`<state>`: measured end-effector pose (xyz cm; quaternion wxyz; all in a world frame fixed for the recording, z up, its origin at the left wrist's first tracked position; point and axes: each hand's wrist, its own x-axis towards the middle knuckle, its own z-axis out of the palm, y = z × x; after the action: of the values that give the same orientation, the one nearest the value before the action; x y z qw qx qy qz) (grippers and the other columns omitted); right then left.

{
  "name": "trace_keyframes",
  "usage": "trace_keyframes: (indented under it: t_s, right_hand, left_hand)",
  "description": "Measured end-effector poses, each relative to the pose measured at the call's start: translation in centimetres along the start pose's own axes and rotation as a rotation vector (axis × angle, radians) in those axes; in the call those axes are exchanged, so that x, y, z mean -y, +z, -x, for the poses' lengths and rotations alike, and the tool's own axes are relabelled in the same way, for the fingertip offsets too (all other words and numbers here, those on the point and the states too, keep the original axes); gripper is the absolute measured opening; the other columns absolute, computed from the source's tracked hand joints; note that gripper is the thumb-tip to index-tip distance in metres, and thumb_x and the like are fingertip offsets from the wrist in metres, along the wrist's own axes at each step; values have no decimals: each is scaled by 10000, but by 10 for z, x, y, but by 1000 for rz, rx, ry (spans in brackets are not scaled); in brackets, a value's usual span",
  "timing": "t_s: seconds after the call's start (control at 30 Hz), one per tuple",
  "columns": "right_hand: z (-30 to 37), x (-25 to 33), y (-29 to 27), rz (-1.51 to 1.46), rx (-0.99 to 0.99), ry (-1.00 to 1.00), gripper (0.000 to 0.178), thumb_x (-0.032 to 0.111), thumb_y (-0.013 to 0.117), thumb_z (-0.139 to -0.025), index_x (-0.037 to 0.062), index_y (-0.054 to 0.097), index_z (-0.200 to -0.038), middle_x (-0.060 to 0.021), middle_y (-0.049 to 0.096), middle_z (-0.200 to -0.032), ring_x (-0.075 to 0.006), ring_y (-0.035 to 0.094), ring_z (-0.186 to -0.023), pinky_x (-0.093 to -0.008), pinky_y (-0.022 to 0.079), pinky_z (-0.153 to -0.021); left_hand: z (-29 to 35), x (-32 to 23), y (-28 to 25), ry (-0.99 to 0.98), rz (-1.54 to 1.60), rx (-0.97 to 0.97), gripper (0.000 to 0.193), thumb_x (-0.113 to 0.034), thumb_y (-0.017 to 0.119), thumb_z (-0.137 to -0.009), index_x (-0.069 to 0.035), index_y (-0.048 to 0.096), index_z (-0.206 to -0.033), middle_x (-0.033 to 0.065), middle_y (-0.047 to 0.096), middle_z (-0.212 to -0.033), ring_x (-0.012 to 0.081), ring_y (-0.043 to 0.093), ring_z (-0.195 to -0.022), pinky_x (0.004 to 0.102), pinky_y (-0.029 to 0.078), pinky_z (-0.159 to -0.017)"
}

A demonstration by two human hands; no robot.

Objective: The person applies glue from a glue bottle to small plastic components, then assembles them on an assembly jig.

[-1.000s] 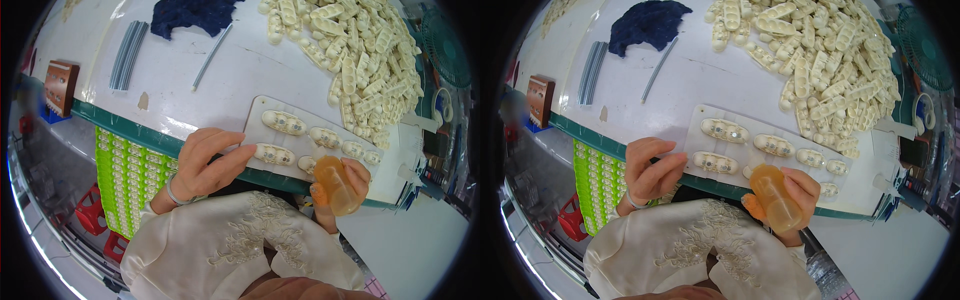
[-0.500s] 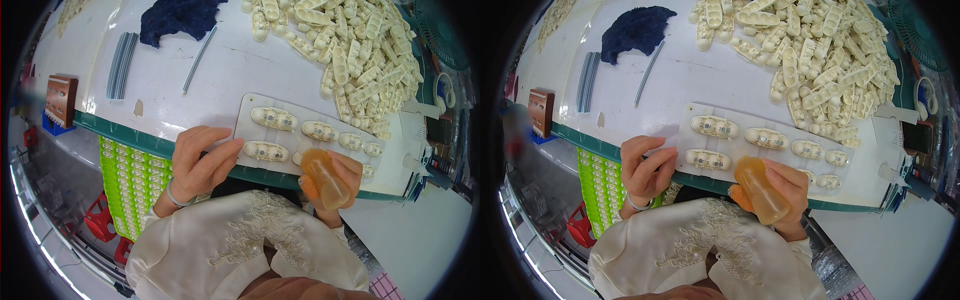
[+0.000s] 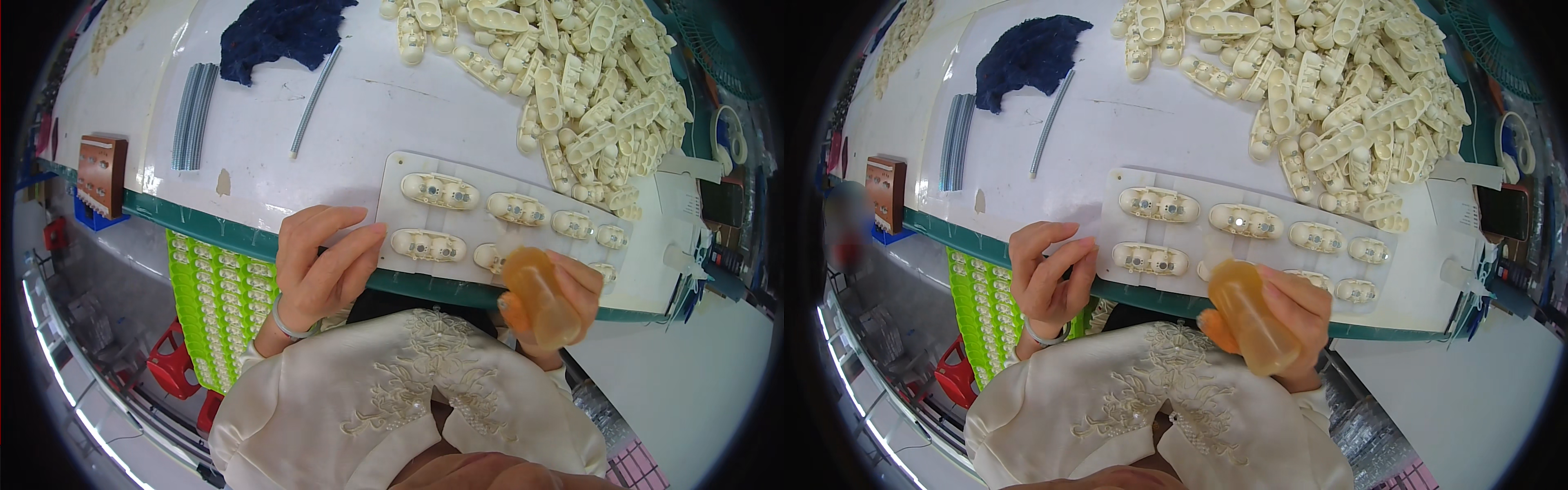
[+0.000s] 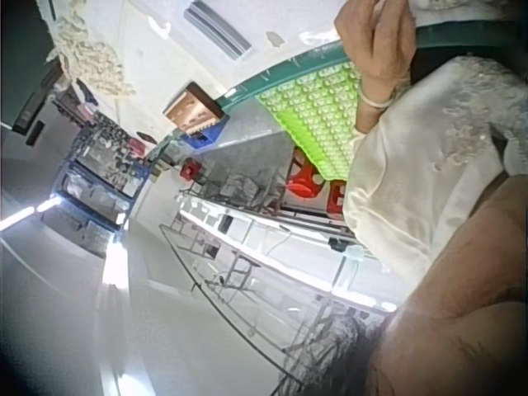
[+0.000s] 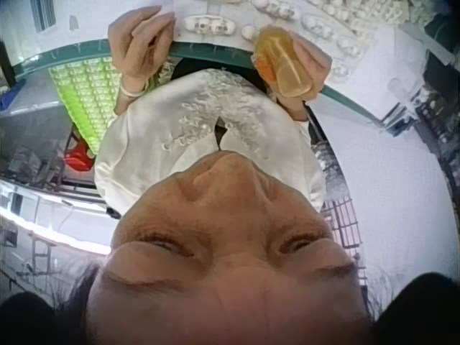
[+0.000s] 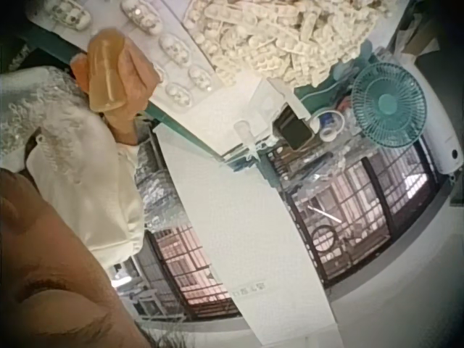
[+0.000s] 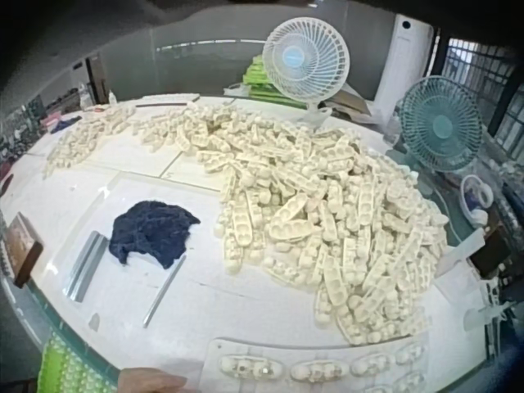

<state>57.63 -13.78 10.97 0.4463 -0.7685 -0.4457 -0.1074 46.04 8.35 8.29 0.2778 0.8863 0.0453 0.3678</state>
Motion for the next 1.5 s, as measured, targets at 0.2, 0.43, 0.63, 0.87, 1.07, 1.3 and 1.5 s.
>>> trace_keyframes:
  t_s: [0.2,0.43,0.63,0.87,1.07,1.3,1.5]
  right_hand:
    - [14,-15,-22,151,-68,91,600,339,763,-726,-10,451,-1102,-192,535,-1000,-234,549,-853,-307,485,-714]
    - [11,-18,-18,36,-14,75,489,282,741,-752,-19,486,-1040,-197,567,-987,-222,552,-828,-298,474,-702]
    - [9,-20,-13,89,-64,48,471,220,769,-717,-31,510,-1019,-204,589,-963,-227,566,-809,-298,478,-686]
    - [9,-19,-14,1,-84,99,461,233,762,-734,-30,506,-1013,-200,579,-971,-222,562,-821,-293,493,-699]
    - [16,-20,-22,12,-141,125,487,280,761,-737,-20,500,-1019,-192,574,-970,-225,558,-826,-307,489,-701]
    - [15,-22,-21,-5,-43,84,543,281,794,-690,-19,502,-1035,-199,579,-991,-240,565,-835,-310,488,-706]
    - [20,-24,-22,-32,-84,57,548,294,785,-706,-25,493,-1043,-199,567,-988,-230,569,-815,-302,494,-701]
  left_hand:
    - [-3,-3,-3,-15,-23,18,300,13,728,-616,-60,681,-903,98,607,-967,248,566,-811,327,455,-700]
    - [-4,-3,0,-28,-51,20,288,30,715,-618,-45,682,-893,113,612,-951,263,562,-823,326,464,-685]
    - [-5,-5,1,-30,-52,34,257,48,699,-642,-26,669,-886,125,605,-941,259,562,-818,321,460,-677]
    - [-4,-3,2,-21,-69,33,218,68,679,-671,0,652,-876,138,597,-939,245,559,-797,304,454,-660]
    - [-4,-4,2,-18,-59,28,213,67,679,-677,4,651,-879,140,596,-938,241,556,-786,303,453,-662]
    - [-4,-4,3,-28,-72,41,203,69,676,-686,6,649,-878,140,595,-938,233,554,-782,298,451,-657]
    - [-4,-4,3,-34,-77,38,198,69,673,-695,9,646,-882,143,595,-943,231,555,-783,294,454,-658]
